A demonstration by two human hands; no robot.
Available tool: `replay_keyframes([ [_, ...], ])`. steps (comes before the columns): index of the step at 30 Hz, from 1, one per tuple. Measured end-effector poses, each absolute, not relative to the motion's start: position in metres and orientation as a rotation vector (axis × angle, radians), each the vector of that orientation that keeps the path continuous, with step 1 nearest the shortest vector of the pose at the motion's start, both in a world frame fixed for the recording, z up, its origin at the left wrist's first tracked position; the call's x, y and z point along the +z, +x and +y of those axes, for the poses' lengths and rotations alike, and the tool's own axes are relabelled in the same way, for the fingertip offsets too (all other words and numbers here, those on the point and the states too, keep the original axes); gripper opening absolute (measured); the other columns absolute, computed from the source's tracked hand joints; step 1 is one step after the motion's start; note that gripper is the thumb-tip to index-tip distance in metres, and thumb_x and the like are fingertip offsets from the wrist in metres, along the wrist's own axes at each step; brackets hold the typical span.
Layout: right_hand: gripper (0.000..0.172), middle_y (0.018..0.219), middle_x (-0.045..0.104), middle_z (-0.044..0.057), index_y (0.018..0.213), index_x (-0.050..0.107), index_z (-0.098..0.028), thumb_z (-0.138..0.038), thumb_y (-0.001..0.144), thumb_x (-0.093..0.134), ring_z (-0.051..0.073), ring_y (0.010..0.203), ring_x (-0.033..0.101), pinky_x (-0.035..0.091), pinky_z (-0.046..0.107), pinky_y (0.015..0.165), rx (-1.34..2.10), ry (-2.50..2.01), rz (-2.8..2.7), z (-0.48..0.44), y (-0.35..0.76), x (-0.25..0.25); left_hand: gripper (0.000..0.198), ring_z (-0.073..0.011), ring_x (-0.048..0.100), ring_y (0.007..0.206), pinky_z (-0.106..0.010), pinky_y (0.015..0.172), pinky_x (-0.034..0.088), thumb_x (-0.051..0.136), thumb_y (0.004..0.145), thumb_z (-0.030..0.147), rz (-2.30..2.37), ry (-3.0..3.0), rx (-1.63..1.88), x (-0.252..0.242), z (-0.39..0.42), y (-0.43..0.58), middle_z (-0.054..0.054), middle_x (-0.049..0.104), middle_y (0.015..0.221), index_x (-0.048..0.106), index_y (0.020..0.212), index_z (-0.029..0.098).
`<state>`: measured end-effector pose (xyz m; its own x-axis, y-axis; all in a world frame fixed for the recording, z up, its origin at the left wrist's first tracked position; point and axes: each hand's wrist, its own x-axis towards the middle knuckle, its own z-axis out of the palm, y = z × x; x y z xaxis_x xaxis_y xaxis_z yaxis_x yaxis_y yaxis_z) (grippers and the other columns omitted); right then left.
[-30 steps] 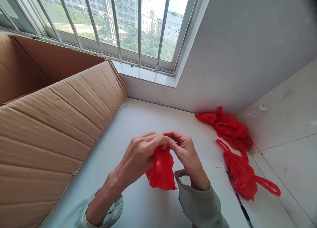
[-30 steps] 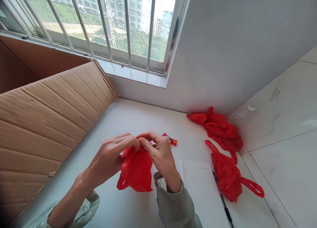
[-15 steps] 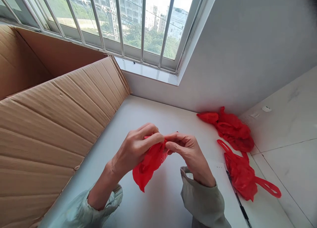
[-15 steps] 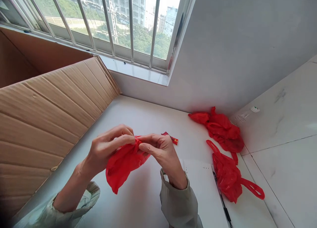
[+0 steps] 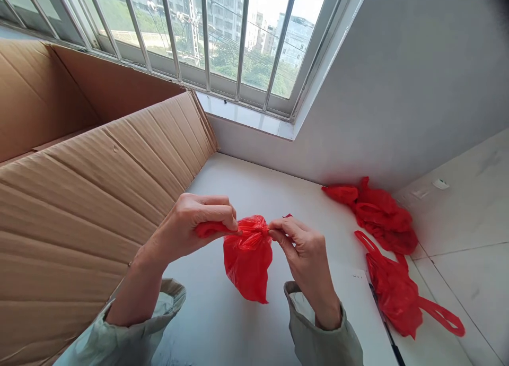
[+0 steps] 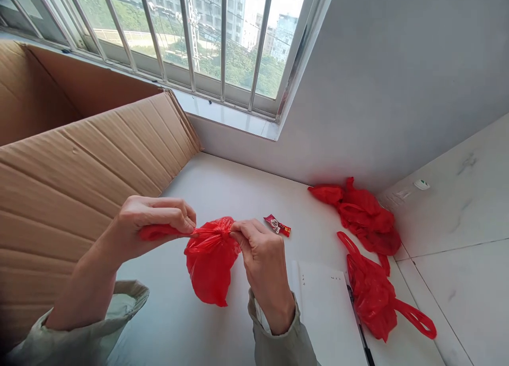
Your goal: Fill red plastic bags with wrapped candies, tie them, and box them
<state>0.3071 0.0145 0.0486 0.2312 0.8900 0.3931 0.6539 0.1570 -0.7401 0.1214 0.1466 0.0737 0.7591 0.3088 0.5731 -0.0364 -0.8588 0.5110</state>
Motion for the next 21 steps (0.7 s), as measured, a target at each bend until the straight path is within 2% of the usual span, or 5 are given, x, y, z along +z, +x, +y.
replay_keyframes([
  [8,0.024,0.085,0.066,0.003,0.091,0.062,-0.023,-0.024,0.097,0.039,0.013,0.065,0.057,0.039,0.024,0.061,0.018,-1.830,-1.627,0.024,0.301,0.033,0.014,-0.0078,0.051,0.059,-0.017,0.053,0.039,0.058,0.081,0.011,0.420,2.443,0.712,0.073,0.143,0.120,0.003,0.058,0.067,0.057,0.068,0.017],
  [13,0.029,0.083,0.067,0.001,0.098,0.063,-0.025,-0.020,0.096,0.034,0.015,0.071,0.061,0.044,0.025,0.066,0.309,-1.904,-1.654,0.027,0.301,0.029,0.019,-0.0069,0.042,0.058,-0.018,0.053,0.032,0.047,0.074,-0.001,0.509,2.479,0.520,0.061,0.128,0.138,0.005,0.050,0.067,0.047,0.066,0.017],
  [18,0.053,0.125,0.056,0.004,0.136,0.039,-0.032,-0.020,0.084,0.046,0.016,0.102,0.060,0.051,0.025,0.074,0.562,-1.807,-1.806,0.009,0.298,0.030,0.021,-0.0087,0.046,0.062,-0.020,0.058,0.036,0.042,0.073,-0.003,0.511,2.352,0.511,0.051,0.107,0.140,0.002,0.056,0.077,0.046,0.071,0.018],
  [20,0.058,0.128,0.054,0.005,0.133,0.044,-0.033,-0.023,0.076,0.054,0.019,0.101,0.062,0.052,0.026,0.070,0.542,-1.859,-1.865,0.007,0.293,0.024,0.023,-0.0105,0.050,0.068,-0.020,0.061,0.039,0.044,0.070,-0.004,0.538,2.294,0.521,0.046,0.095,0.134,0.001,0.058,0.081,0.047,0.076,0.018],
  [21,0.051,0.123,0.057,0.005,0.125,0.051,-0.033,-0.023,0.075,0.054,0.019,0.095,0.064,0.052,0.027,0.066,0.498,-1.924,-1.861,0.008,0.290,0.018,0.024,-0.0122,0.052,0.073,-0.022,0.064,0.042,0.046,0.071,-0.003,0.547,2.275,0.515,0.043,0.088,0.131,0.000,0.059,0.086,0.048,0.081,0.019],
])
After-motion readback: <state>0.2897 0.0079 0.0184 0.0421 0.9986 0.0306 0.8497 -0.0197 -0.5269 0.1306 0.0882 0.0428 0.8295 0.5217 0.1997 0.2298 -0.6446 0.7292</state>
